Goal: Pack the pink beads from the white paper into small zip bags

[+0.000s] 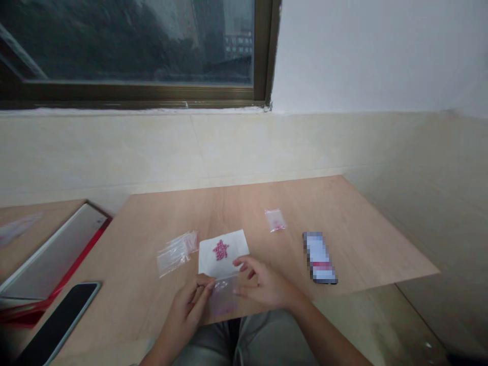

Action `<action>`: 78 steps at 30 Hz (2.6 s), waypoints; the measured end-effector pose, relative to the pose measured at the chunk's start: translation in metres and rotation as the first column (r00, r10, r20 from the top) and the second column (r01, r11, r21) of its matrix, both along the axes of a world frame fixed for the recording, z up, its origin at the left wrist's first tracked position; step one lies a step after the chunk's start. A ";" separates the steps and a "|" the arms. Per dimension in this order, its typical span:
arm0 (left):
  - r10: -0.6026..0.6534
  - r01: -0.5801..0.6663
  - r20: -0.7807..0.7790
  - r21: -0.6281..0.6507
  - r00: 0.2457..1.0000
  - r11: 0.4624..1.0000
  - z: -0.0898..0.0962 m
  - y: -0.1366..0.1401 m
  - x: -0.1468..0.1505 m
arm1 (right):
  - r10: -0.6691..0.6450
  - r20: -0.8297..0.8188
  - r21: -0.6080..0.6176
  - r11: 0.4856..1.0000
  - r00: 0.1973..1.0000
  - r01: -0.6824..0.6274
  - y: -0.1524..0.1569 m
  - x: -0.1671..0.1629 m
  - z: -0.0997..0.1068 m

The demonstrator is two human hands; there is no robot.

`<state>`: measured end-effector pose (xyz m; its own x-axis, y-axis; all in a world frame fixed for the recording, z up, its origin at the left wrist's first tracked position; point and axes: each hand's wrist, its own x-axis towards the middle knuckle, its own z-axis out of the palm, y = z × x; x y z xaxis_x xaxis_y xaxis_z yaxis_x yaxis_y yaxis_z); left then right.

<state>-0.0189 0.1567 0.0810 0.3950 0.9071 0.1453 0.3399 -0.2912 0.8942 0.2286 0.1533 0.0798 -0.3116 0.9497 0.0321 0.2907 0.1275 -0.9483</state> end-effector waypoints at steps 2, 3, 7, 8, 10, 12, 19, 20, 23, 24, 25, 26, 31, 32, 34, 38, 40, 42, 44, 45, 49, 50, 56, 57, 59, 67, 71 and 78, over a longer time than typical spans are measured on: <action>-0.008 0.008 0.012 0.001 1.000 1.000 -0.002 -0.005 0.004 | 0.094 -0.085 -0.068 0.993 0.992 -0.100 -0.002 -0.007 -0.003; -0.008 0.008 0.008 0.010 1.000 1.000 -0.002 -0.006 0.005 | 0.113 -0.132 -0.095 0.987 0.985 -0.126 -0.002 -0.009 -0.006; -0.020 0.023 -0.046 0.070 0.999 0.997 0.000 -0.003 0.003 | 0.018 -0.260 -0.162 0.985 0.965 -0.062 0.004 -0.006 -0.014; -0.007 0.012 -0.056 0.087 0.998 0.996 0.001 -0.001 0.001 | -0.046 -0.271 -0.159 0.987 0.962 0.002 0.008 -0.001 -0.014; 0.046 -0.037 -0.073 0.121 0.996 0.992 0.000 0.004 -0.006 | -0.210 -0.279 -0.143 0.974 0.937 0.176 0.021 0.016 -0.014; 0.106 -0.090 -0.094 0.160 0.990 0.983 -0.001 0.009 -0.014 | -0.380 -0.277 -0.129 0.925 0.883 0.358 0.041 0.040 -0.010; 0.142 -0.094 -0.161 0.277 0.977 0.956 -0.003 0.020 -0.035 | -0.598 0.113 0.062 0.802 0.794 0.595 0.118 0.114 0.001; 0.143 -0.088 -0.174 0.292 0.974 0.952 -0.003 0.021 -0.037 | -0.602 0.237 0.095 0.795 0.762 0.599 0.121 0.119 -0.002; 0.158 -0.086 -0.202 0.326 0.966 0.941 -0.003 0.027 -0.045 | -0.592 0.426 0.170 0.795 0.685 0.582 0.114 0.124 -0.017; 0.170 -0.094 -0.209 0.330 0.963 0.939 -0.004 0.029 -0.049 | -0.586 0.436 0.183 0.801 0.684 0.570 0.107 0.123 -0.023; 0.183 -0.104 -0.218 0.329 0.959 0.938 -0.004 0.032 -0.054 | -0.582 0.432 0.196 0.806 0.689 0.558 0.099 0.120 -0.029; 0.200 -0.118 -0.230 0.329 0.952 0.937 -0.005 0.036 -0.059 | -0.580 0.426 0.212 0.810 0.694 0.546 0.091 0.116 -0.034; 0.341 -0.212 -0.312 0.381 0.887 0.900 -0.015 0.054 -0.090 | -0.537 0.274 0.243 0.841 0.798 0.483 0.042 0.085 -0.040; 0.376 -0.233 -0.328 0.400 0.867 0.887 -0.019 0.057 -0.096 | -0.509 0.243 0.231 0.857 0.826 0.460 0.034 0.077 -0.039; 0.433 -0.261 -0.367 0.432 0.823 0.863 -0.029 0.061 -0.105 | -0.435 0.217 0.202 0.896 0.874 0.395 0.018 0.060 -0.037; 0.472 -0.260 -0.457 0.452 0.754 0.853 -0.052 0.063 -0.112 | -0.218 0.255 0.148 0.972 0.942 0.185 0.001 0.031 -0.033; 0.466 -0.247 -0.489 0.448 0.738 0.860 -0.060 0.063 -0.110 | -0.144 0.269 0.138 0.984 0.952 0.110 -0.002 0.023 -0.032; 0.464 -0.238 -0.498 0.452 0.733 0.860 -0.064 0.064 -0.106 | -0.117 0.279 0.131 0.988 0.953 0.083 -0.002 0.019 -0.031; 0.464 -0.225 -0.491 0.470 0.737 0.854 -0.064 0.068 -0.101 | -0.117 0.285 0.125 0.989 0.951 0.084 0.000 0.020 -0.031; 0.461 -0.213 -0.486 0.481 0.742 0.850 -0.063 0.071 -0.098 | -0.123 0.290 0.124 0.988 0.949 0.090 0.001 0.022 -0.031; 0.424 -0.157 -0.476 0.503 0.771 0.850 -0.063 0.083 -0.090 | -0.151 0.314 0.153 0.982 0.937 0.107 0.005 0.029 -0.032; 0.407 -0.146 -0.474 0.495 0.781 0.857 -0.064 0.085 -0.089 | -0.157 0.320 0.158 0.981 0.934 0.111 0.006 0.030 -0.032; 0.353 -0.145 -0.430 0.445 0.831 0.884 -0.063 0.087 -0.088 | -0.135 0.333 0.126 0.987 0.933 0.098 0.012 0.029 -0.031; 0.342 -0.135 -0.435 0.440 0.833 0.888 -0.061 0.087 -0.088 | -0.126 0.326 0.118 0.989 0.937 0.092 0.013 0.029 -0.032; 0.308 -0.101 -0.458 0.423 0.834 0.901 -0.058 0.086 -0.088 | -0.115 0.309 0.108 0.990 0.944 0.085 0.014 0.029 -0.033; 0.275 -0.020 -0.525 0.440 0.805 0.898 -0.045 0.077 -0.087 | -0.110 0.311 0.118 0.990 0.944 0.077 0.008 0.030 -0.026; 0.332 -0.037 -0.560 0.472 0.759 0.881 -0.035 0.074 -0.097 | -0.092 0.302 0.115 0.992 0.949 0.060 0.004 0.032 -0.025; 0.303 -0.068 -0.636 0.367 0.710 0.928 -0.032 0.066 -0.098 | -0.109 0.282 0.124 0.989 0.953 0.076 -0.001 0.033 -0.029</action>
